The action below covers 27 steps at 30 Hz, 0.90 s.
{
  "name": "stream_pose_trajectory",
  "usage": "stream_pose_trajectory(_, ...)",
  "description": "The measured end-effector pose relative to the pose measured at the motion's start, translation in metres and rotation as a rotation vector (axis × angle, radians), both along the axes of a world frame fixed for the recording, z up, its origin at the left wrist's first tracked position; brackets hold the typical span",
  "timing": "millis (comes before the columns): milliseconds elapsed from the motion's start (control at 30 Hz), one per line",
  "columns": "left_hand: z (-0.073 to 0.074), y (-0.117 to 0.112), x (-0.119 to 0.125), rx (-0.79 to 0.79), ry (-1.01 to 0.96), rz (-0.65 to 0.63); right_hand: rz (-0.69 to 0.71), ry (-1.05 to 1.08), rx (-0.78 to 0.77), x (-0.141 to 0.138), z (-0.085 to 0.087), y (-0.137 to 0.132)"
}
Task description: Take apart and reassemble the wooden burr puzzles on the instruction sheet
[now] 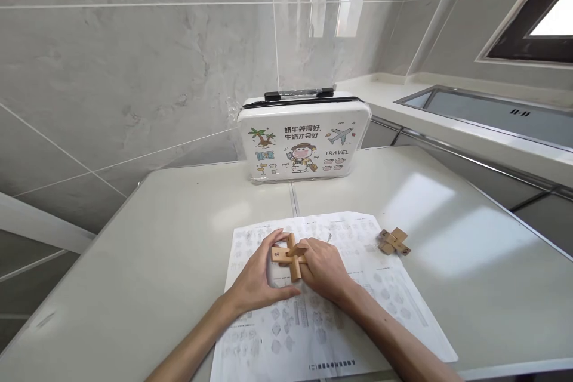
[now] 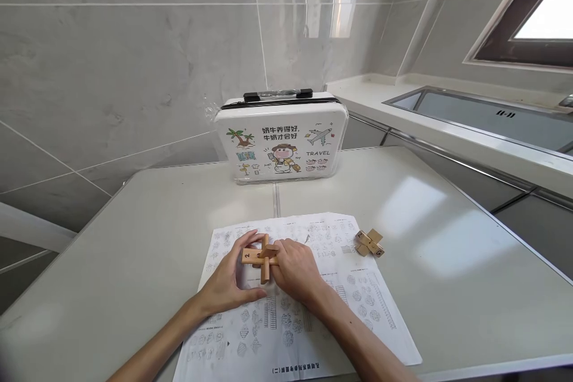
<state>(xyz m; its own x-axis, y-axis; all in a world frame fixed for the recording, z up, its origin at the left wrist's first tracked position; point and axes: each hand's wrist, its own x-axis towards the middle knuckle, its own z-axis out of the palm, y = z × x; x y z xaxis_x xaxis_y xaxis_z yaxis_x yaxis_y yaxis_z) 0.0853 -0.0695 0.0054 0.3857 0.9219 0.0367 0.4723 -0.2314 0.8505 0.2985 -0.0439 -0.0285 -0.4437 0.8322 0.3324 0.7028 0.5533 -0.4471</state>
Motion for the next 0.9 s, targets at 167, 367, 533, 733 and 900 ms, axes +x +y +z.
stream_pose_trajectory(167, 0.002, -0.001, 0.003, -0.022, -0.029, 0.023, 0.042, 0.015, -0.002, 0.001, -0.001, 0.001)
stream_pose_trajectory(367, 0.004, -0.003, 0.004, -0.01, -0.092, 0.065, 0.059, 0.09, -0.042, 0.002, 0.002, -0.002)
stream_pose_trajectory(533, 0.004, -0.003, 0.004, -0.03, -0.11, 0.088, 0.045, 0.175, -0.088, 0.001, 0.007, -0.007)
stream_pose_trajectory(733, 0.0, -0.005, 0.003, -0.043, -0.091, 0.096, 0.078, 0.2, -0.136, 0.004, 0.008, -0.011)
stream_pose_trajectory(900, -0.001, -0.006, 0.002, -0.058, -0.093, 0.089, 0.133, 0.149, -0.123, 0.01, 0.016, -0.009)
